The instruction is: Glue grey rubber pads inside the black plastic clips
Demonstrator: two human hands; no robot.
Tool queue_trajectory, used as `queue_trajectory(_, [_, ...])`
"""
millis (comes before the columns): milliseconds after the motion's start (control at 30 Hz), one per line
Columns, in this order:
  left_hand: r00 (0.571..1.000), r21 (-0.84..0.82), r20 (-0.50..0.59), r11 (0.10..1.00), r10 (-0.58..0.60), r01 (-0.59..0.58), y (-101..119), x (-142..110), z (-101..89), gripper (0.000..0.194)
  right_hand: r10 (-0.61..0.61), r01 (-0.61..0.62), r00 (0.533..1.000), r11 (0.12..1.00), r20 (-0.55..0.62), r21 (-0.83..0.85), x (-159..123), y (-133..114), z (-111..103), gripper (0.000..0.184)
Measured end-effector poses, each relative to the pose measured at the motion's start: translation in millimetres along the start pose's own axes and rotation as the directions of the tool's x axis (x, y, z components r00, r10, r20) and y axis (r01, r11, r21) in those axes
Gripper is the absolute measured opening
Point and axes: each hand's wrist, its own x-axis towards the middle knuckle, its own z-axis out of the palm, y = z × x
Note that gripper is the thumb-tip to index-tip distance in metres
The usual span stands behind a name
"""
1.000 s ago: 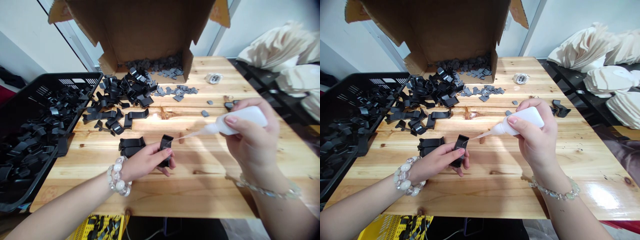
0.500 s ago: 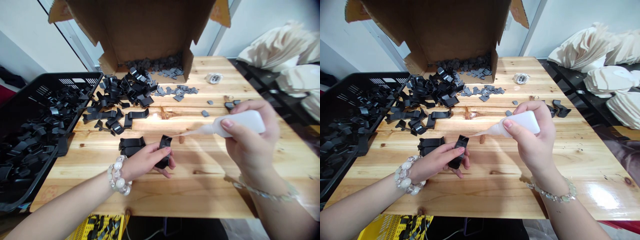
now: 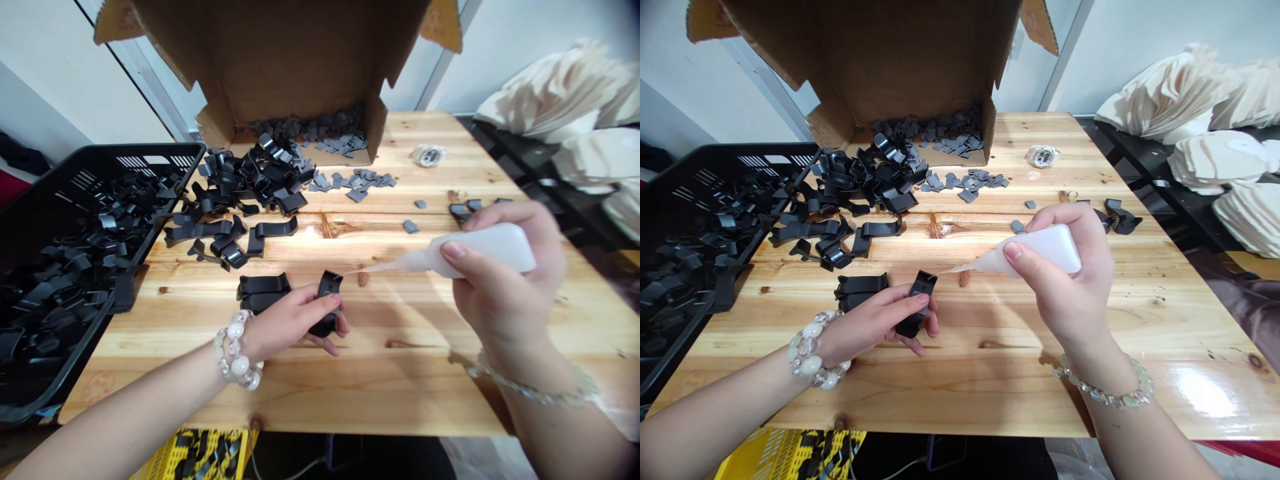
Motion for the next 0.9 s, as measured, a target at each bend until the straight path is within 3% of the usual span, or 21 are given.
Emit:
queue_trajectory(467, [0.997,-0.057,-0.005,0.996,-0.072,0.071,3,0,3.5,0.025,0.002,0.0,1.0,0.998,0.018,-0.07,-5,-7,4,0.023])
queue_trajectory(700, [0.998,-0.029,-0.013,0.998,-0.054,0.054,3,-1,2.7,0.027,0.027,-0.028,1.0,0.988,-0.009,-0.151,-7,-13,7,0.022])
queue_trajectory(800, [0.999,-0.015,-0.024,1.0,-0.024,0.024,2,-1,1.2,0.029,0.028,-0.03,0.999,0.996,-0.026,-0.09,-3,-11,5,0.023])
queue_trajectory(900, [1.0,-0.039,-0.026,0.999,0.016,-0.017,-1,1,-0.2,0.03,0.144,-0.142,0.989,0.984,-0.015,0.104,3,-5,5,0.022])
